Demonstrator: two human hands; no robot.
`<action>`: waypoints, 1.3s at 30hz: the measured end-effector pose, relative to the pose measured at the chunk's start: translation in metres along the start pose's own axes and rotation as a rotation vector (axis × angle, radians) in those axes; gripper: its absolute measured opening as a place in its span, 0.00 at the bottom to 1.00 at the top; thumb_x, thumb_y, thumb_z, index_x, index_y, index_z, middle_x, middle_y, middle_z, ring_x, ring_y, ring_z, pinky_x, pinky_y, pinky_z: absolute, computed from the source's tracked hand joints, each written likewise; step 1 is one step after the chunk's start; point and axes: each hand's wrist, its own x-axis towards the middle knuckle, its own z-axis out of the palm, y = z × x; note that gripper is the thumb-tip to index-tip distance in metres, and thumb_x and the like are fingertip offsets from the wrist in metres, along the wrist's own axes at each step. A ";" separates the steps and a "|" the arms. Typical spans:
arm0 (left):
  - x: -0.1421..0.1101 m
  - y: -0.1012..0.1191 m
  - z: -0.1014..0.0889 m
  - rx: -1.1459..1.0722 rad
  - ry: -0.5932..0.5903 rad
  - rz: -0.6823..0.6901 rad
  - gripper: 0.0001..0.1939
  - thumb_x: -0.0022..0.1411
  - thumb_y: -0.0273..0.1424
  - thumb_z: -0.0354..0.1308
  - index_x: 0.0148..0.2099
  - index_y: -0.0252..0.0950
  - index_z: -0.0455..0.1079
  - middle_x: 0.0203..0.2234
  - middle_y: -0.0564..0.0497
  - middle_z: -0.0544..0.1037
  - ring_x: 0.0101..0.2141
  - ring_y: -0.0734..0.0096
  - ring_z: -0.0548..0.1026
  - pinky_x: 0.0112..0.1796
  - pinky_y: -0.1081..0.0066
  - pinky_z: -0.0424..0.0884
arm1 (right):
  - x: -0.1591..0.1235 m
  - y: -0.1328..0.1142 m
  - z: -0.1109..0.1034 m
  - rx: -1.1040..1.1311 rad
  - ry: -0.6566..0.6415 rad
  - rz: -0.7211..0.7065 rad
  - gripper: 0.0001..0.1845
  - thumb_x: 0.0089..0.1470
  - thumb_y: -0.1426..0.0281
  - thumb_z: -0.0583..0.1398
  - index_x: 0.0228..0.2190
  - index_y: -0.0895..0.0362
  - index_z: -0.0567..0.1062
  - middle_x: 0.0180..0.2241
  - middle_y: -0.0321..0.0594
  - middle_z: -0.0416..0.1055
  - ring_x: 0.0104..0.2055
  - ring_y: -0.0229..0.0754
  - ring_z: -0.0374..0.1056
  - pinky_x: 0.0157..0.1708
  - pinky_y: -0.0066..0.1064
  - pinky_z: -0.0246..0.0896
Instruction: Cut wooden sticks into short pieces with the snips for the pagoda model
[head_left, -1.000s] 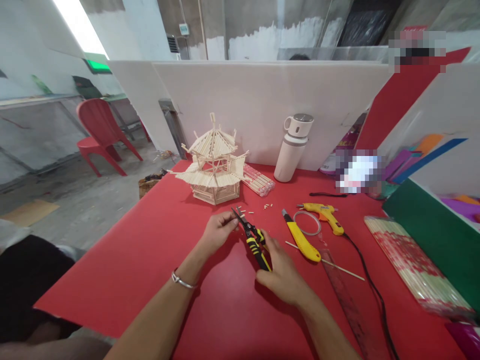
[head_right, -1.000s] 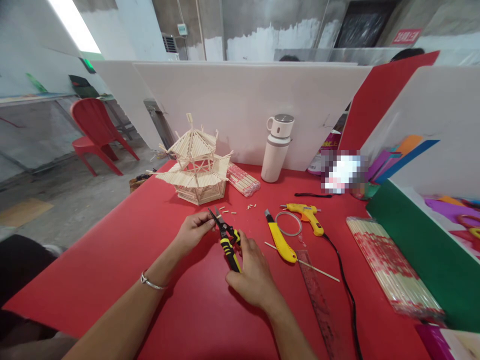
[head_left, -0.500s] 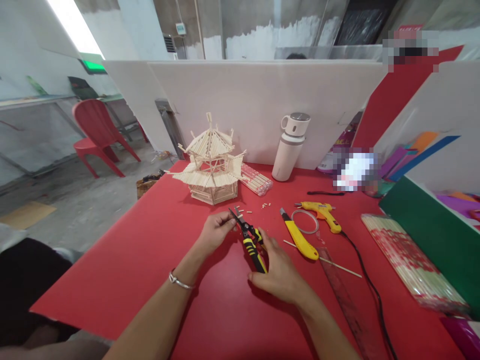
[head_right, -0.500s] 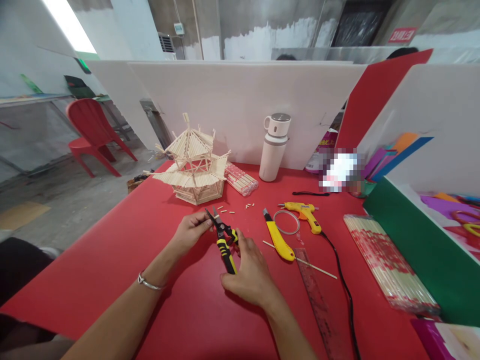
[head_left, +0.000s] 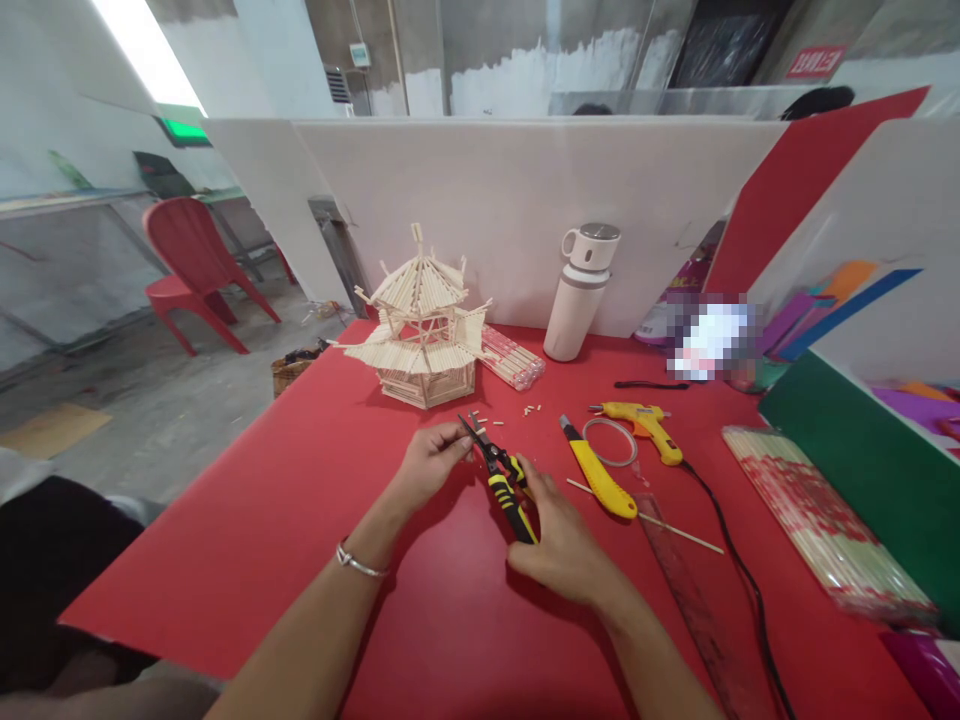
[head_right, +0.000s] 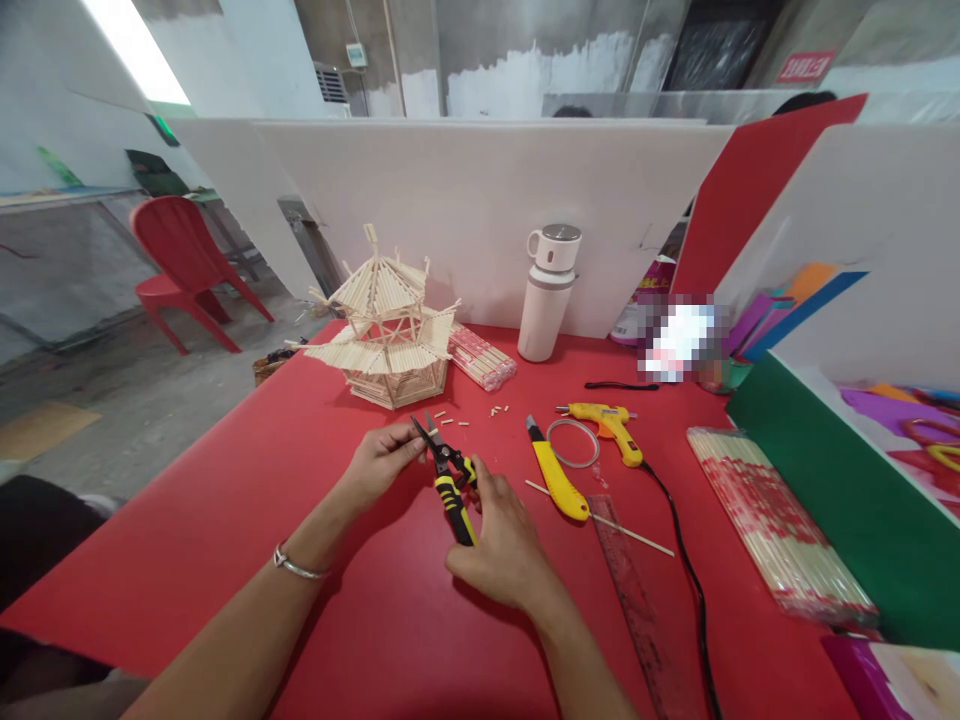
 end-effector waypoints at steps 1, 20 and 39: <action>0.000 0.001 0.000 -0.003 0.002 -0.002 0.17 0.57 0.43 0.63 0.26 0.34 0.72 0.19 0.52 0.72 0.23 0.73 0.66 0.28 0.73 0.63 | 0.000 0.000 0.000 -0.001 0.001 -0.003 0.56 0.37 0.72 0.60 0.69 0.56 0.50 0.61 0.51 0.60 0.63 0.56 0.58 0.62 0.47 0.53; 0.000 0.003 -0.001 0.000 -0.027 -0.017 0.18 0.58 0.43 0.62 0.25 0.34 0.69 0.19 0.53 0.69 0.23 0.75 0.64 0.27 0.73 0.60 | 0.000 0.001 0.000 -0.022 0.008 -0.028 0.54 0.39 0.72 0.60 0.68 0.56 0.51 0.60 0.51 0.62 0.61 0.55 0.59 0.61 0.47 0.53; -0.001 -0.001 -0.001 -0.015 -0.017 -0.025 0.18 0.57 0.44 0.63 0.28 0.32 0.72 0.19 0.55 0.66 0.22 0.78 0.59 0.25 0.74 0.55 | 0.001 0.002 0.000 -0.048 -0.015 -0.032 0.55 0.39 0.72 0.58 0.68 0.60 0.49 0.62 0.53 0.59 0.64 0.55 0.57 0.61 0.45 0.52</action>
